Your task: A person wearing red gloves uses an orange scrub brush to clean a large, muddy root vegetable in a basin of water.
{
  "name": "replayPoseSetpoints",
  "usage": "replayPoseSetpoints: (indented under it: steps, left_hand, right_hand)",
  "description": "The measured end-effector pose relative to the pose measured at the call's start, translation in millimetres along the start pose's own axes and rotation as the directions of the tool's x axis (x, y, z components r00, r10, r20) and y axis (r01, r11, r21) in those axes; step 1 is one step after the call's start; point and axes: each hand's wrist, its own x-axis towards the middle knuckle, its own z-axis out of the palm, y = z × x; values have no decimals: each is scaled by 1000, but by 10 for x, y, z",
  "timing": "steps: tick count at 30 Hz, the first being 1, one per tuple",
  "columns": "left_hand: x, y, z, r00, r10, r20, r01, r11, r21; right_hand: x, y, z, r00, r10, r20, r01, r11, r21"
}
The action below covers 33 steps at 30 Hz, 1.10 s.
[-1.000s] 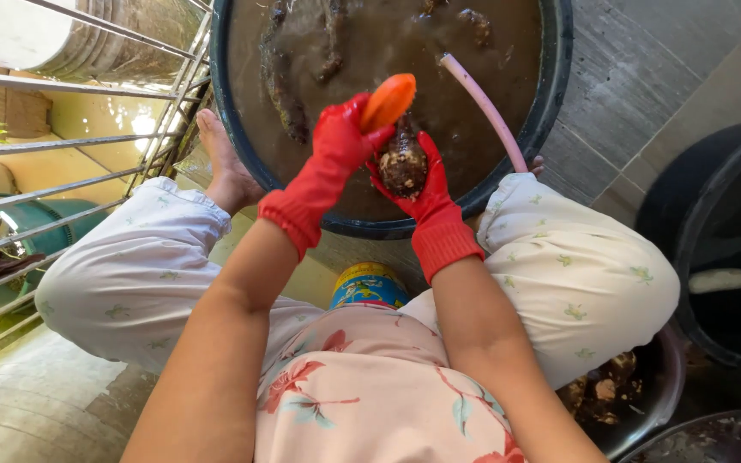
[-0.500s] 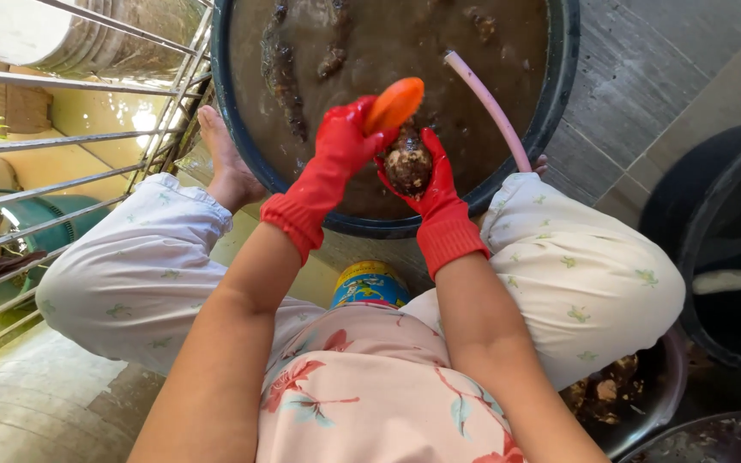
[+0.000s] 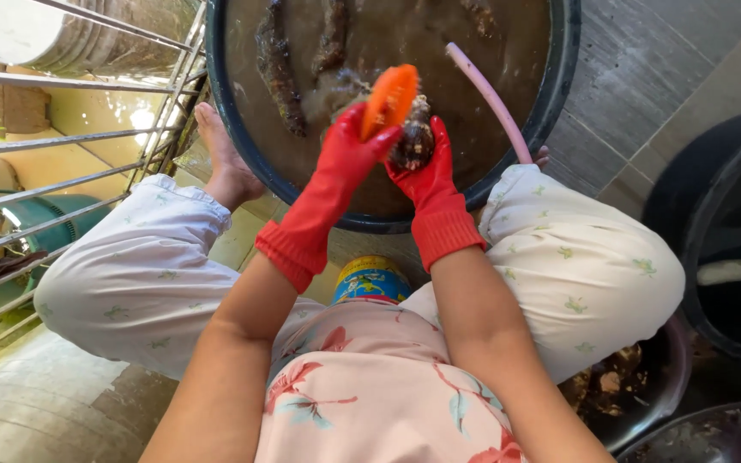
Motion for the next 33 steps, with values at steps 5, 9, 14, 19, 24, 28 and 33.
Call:
replayPoseSetpoints:
  steps: [5, 9, 14, 19, 24, 28, 33]
  left_hand:
    - [-328, 134, 105, 858, 497, 131, -504, 765, 400]
    - [-411, -354, -89, 857, 511, 62, -470, 727, 500]
    - [-297, -705, -316, 928, 349, -133, -232, 817, 529]
    - [-377, 355, 33, 856, 498, -140, -457, 855, 246]
    - [-387, -355, 20, 857, 504, -108, -424, 808, 409]
    - [-334, -1026, -378, 916, 361, -175, -215, 810, 546]
    - [-391, -711, -525, 904, 276, -325, -128, 902, 412]
  right_hand:
    - [132, 8, -8, 1000, 13, 16, -13, 1000, 2]
    - [333, -110, -107, 1000, 21, 8, -21, 1000, -3]
    - [221, -171, 61, 995, 92, -46, -88, 993, 82]
    - [263, -96, 12, 999, 32, -21, -31, 997, 76]
    - [427, -193, -236, 1000, 20, -23, -22, 993, -115]
    - [96, -89, 10, 997, -71, -35, 66, 990, -121]
    - [358, -6, -128, 817, -550, 174, 475, 470, -743]
